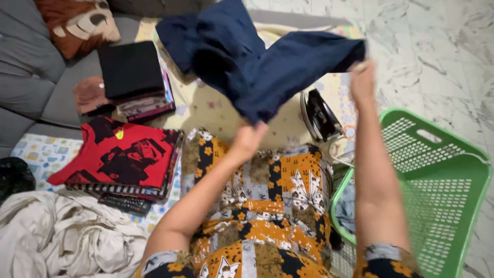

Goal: The person irons several pieces of clothing on a bed, including dark blue shorts and camouflage shorts. They use an iron to smooth each item, fold them, and place them in a pile. The person also handles a white and blue shirt at the end.

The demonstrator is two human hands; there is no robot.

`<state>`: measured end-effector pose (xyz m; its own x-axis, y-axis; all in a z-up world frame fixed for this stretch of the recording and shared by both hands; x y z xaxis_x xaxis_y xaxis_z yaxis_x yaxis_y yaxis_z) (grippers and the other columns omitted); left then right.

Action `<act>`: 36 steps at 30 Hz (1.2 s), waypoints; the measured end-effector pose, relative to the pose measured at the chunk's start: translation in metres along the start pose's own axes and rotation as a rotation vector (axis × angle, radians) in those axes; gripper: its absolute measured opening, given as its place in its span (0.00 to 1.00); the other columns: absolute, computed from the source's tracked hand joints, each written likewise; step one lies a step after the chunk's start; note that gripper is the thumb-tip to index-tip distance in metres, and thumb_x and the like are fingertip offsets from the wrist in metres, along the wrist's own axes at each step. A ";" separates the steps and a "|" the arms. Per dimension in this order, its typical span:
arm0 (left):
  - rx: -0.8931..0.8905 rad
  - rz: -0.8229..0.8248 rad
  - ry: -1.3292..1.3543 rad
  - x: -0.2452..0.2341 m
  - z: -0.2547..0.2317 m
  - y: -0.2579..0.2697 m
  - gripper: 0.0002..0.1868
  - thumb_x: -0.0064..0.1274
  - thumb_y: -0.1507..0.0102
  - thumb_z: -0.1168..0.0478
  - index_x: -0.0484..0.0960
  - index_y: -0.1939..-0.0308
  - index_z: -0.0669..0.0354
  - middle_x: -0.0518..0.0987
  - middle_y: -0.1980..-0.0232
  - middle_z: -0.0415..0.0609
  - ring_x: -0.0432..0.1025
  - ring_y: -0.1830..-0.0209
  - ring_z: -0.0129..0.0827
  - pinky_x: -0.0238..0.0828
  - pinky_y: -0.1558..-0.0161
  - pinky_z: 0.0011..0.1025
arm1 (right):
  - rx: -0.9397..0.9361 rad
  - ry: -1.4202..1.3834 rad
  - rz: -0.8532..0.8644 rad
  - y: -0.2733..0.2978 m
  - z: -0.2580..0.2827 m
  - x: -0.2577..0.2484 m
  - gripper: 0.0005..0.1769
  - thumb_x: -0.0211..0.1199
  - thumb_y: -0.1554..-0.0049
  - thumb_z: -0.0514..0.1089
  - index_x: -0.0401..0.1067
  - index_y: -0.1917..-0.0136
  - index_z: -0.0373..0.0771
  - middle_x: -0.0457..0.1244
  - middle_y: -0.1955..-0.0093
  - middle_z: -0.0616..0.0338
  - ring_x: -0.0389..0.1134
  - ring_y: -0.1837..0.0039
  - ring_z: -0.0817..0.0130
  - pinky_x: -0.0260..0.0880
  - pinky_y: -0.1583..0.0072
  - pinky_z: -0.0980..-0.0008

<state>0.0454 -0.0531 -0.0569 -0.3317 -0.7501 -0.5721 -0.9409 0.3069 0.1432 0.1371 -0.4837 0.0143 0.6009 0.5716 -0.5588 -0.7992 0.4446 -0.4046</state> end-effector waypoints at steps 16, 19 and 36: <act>0.213 -0.460 -0.061 -0.052 0.140 -0.143 0.29 0.66 0.40 0.56 0.77 0.38 0.61 0.75 0.38 0.63 0.67 0.35 0.56 0.62 0.33 0.42 | 0.208 0.605 0.123 0.153 -0.066 0.041 0.35 0.60 0.34 0.53 0.57 0.18 0.47 0.66 0.50 0.36 0.68 0.51 0.36 0.67 0.49 0.41; 0.041 -0.402 -0.016 -0.054 0.157 -0.153 0.28 0.63 0.41 0.57 0.77 0.37 0.55 0.75 0.38 0.59 0.69 0.36 0.51 0.66 0.33 0.39 | 0.240 0.601 0.071 0.156 -0.075 0.036 0.37 0.62 0.36 0.51 0.56 0.18 0.45 0.65 0.47 0.37 0.67 0.48 0.35 0.65 0.47 0.41; -0.069 -0.556 -0.274 -0.070 0.126 -0.178 0.21 0.51 0.36 0.70 0.75 0.41 0.49 0.69 0.36 0.59 0.75 0.45 0.59 0.73 0.43 0.49 | 0.157 0.254 0.148 0.216 0.022 0.182 0.19 0.67 0.50 0.41 0.73 0.44 0.42 0.60 0.42 0.45 0.68 0.46 0.42 0.69 0.45 0.48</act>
<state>0.2445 0.0184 -0.1443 0.2301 -0.6067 -0.7609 -0.9731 -0.1316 -0.1893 0.0741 -0.2686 -0.1583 0.4392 0.4566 -0.7737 -0.8531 0.4820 -0.1998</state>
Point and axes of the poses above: each hand's wrist, its own y-axis away from the middle knuckle, its own x-axis out of the palm, z = x × y, the point moved 4 cm from there along -y, towards the middle knuckle
